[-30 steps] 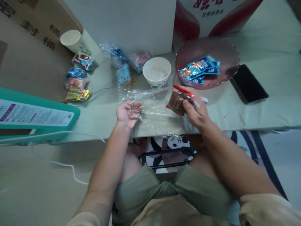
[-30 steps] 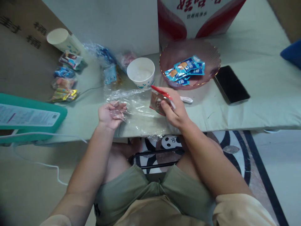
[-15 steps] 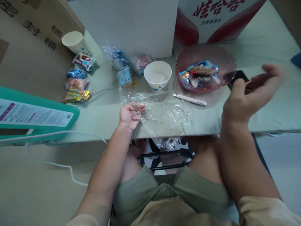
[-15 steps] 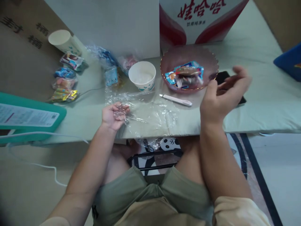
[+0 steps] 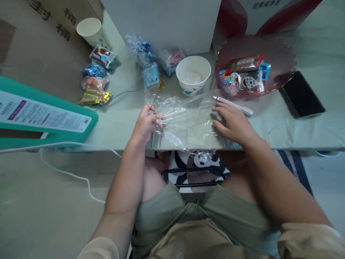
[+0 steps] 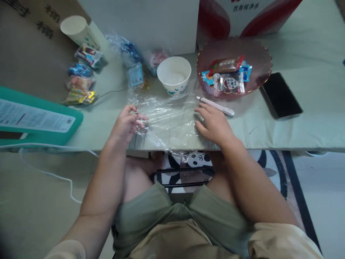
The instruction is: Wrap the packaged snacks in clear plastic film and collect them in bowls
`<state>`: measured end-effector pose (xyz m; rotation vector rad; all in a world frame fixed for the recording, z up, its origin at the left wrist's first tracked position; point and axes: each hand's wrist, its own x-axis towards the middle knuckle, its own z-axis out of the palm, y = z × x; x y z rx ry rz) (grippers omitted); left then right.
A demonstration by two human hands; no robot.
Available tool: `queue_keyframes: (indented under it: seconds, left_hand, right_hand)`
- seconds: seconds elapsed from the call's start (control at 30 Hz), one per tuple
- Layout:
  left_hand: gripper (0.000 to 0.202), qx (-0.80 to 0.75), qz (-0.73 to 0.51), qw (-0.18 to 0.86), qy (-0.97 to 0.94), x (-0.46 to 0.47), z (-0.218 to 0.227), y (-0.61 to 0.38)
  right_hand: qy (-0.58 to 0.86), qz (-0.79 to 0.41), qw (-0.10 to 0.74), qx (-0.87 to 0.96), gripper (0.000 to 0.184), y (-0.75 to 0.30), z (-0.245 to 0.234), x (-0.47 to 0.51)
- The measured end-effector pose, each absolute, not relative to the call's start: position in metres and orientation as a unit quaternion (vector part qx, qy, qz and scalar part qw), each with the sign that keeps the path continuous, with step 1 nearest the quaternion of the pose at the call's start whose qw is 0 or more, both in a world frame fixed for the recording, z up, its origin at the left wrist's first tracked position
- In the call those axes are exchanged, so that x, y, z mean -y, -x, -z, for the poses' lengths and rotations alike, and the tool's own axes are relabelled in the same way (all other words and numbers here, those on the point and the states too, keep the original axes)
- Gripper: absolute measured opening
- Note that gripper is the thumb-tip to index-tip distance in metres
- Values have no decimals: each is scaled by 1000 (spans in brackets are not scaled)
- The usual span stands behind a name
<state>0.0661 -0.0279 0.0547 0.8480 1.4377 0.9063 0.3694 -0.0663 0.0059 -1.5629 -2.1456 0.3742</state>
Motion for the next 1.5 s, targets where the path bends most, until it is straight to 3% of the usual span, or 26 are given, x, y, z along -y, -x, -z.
queue_keyframes:
  seconds: [0.13, 0.2, 0.3, 0.4, 0.47, 0.57, 0.63, 0.7, 0.73, 0.8, 0.97, 1.03, 1.13, 1.17, 1.27, 1.4, 1.5]
  left_hand:
    - [19, -614, -327, 585, -417, 30, -50, -58]
    - [12, -620, -301, 561, -459, 29, -46, -60]
    - [27, -637, -287, 517, -496, 26, -42, -67]
    - [32, -647, -363, 512, -432, 21, -44, -76]
    - [31, -649, -411, 518, -375, 18, -46, -78]
    - [30, -657, -419, 517, -353, 15, -46, -75]
    - [25, -664, -393, 493, -402, 15, -41, -69]
    - [10, -667, -366, 437, -480, 17, -36, -63]
    - [10, -666, -352, 404, -519, 19, -33, -61]
    - [32, -653, -326, 353, -586, 23, -31, -59]
    - [67, -553, -250, 326, -725, 27, -33, -64]
    - [58, -517, -231, 327, -756, 27, -32, -68]
    - [12, -514, -286, 365, -721, 24, -32, -76]
    - [6, -531, -317, 388, -683, 23, -32, -79]
    - [26, -603, -378, 458, -533, 17, -33, -82]
    - [17, -661, -387, 488, -417, 10, -34, -76]
    - [10, -680, -384, 451, -432, 11, -37, -66]
  right_hand:
    - [522, -125, 256, 804, 32, -367, -27, 81]
    - [454, -166, 231, 844, 37, -358, -37, 95]
    - [379, -209, 119, 894, 64, -336, -39, 119]
    - [390, -174, 37, 903, 87, -315, -28, 138]
    - [406, -140, 35, 903, 80, -306, -21, 141]
    - [400, -138, 75, 903, 48, -308, -20, 130]
    - [388, -186, 105, 896, 28, -319, -26, 118]
    - [368, -266, 125, 882, 21, -333, -35, 108]
    - [356, -307, 129, 873, 19, -340, -40, 105]
    - [341, -365, 126, 857, 17, -352, -47, 102]
    - [338, -395, 116, 846, 15, -364, -52, 104]
    - [335, -401, 113, 845, 14, -363, -50, 104]
    - [325, -419, 112, 841, 14, -363, -49, 104]
    - [323, -428, 115, 836, 14, -364, -50, 103]
    - [330, -451, 158, 814, 11, -372, -53, 102]
    - [390, -454, 286, 748, 11, -385, -54, 97]
    - [464, -464, 388, 648, 13, -388, -48, 92]
